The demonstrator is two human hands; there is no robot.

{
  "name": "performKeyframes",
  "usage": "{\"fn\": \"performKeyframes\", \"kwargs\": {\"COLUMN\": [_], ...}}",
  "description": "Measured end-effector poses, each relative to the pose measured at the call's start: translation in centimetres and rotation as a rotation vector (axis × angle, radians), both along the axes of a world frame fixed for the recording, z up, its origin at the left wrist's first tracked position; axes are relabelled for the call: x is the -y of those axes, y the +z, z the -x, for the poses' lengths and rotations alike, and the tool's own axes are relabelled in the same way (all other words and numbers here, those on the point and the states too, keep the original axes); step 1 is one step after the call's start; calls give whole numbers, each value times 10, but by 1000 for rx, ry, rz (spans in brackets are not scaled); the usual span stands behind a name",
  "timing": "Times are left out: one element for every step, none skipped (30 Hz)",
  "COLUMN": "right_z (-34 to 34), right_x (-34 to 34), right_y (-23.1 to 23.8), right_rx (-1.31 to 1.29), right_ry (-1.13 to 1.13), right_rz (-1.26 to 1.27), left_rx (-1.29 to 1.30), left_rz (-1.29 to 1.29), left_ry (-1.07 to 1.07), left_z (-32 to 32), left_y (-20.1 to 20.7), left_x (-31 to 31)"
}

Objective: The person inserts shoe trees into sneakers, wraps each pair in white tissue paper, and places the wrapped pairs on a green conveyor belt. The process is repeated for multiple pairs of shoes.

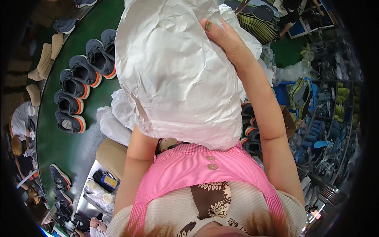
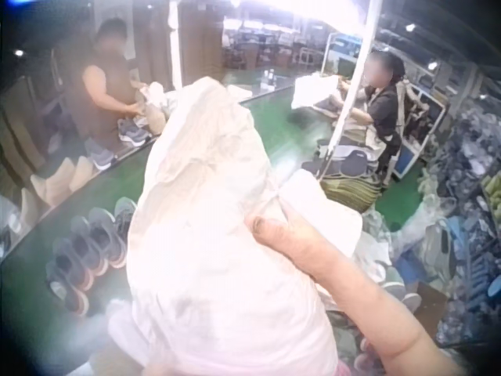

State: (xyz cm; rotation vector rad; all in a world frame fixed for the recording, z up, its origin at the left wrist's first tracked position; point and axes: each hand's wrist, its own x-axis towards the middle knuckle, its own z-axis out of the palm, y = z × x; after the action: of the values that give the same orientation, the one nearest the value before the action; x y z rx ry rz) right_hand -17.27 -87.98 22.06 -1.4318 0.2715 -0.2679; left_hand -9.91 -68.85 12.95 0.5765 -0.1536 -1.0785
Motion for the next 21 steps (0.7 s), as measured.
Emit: {"fn": "performKeyframes", "kwargs": {"right_z": [0, -1, -3, -3, -4, -3, -3, -5, -8, -9, -15, -24, -30, -36, -42, -46, -50, -56, -55, -50, -46], "right_x": [-1, 1, 4, 10, 14, 20, 26, 29, 33, 33, 22, 4, -9, -9, -11, -11, -13, -17, -15, -12, -12], "right_y": [-4, -8, -13, -18, -19, -21, -25, -29, -33, -36, -31, -17, -7, -10, -10, -9, -9, -12, -12, -10, -9], "right_rx": [37, 44, 51, 59, 112, 164, 217, 191, 164, 134, 187, 247, 307, 304, 342, 374, 406, 465, 415, 367, 318], "right_ry": [7, -40, -85, -138, -171, -203, -249, -281, -313, -340, -332, -317, -312, -261, -212, -169, -127, -146, -126, -105, -84], "right_rz": [-74, -128, -181, -232, -172, -112, -53, 23, 98, 169, 180, 191, 207, 169, 113, 60, 6, -52, 22, 97, 171], "left_rx": [8, 19, 34, 62, 146, 287, 476, 744, 904, 1012, 1119, 1086, 1053, 930, 806, 680, 584, 488, 395, 421, 319], "left_rz": [-2, -5, -9, -17, -42, -96, -199, -499, -464, -461, -472, -466, -449, -366, -282, -195, -152, -108, -65, -42, 15], "left_ry": [-4, -10, -13, -24, 11, 132, 323, 589, 644, 600, 566, 529, 487, 454, 420, 379, 388, 398, 412, 457, 478], "left_z": [-2, -5, -9, -17, -29, -45, -61, -71, -74, -61, -41, -23, -14, -17, -23, -26, -26, -25, -26, -26, -26], "left_y": [1, 3, 6, 10, 18, 26, 33, 43, 48, 59, 68, 69, 68, 62, 53, 49, 50, 51, 51, 51, 56], "left_x": [1, 2, 1, 3, 0, -6, -12, -15, -27, -20, -7, 8, 23, 31, 38, 44, 44, 44, 44, 44, 43]}}
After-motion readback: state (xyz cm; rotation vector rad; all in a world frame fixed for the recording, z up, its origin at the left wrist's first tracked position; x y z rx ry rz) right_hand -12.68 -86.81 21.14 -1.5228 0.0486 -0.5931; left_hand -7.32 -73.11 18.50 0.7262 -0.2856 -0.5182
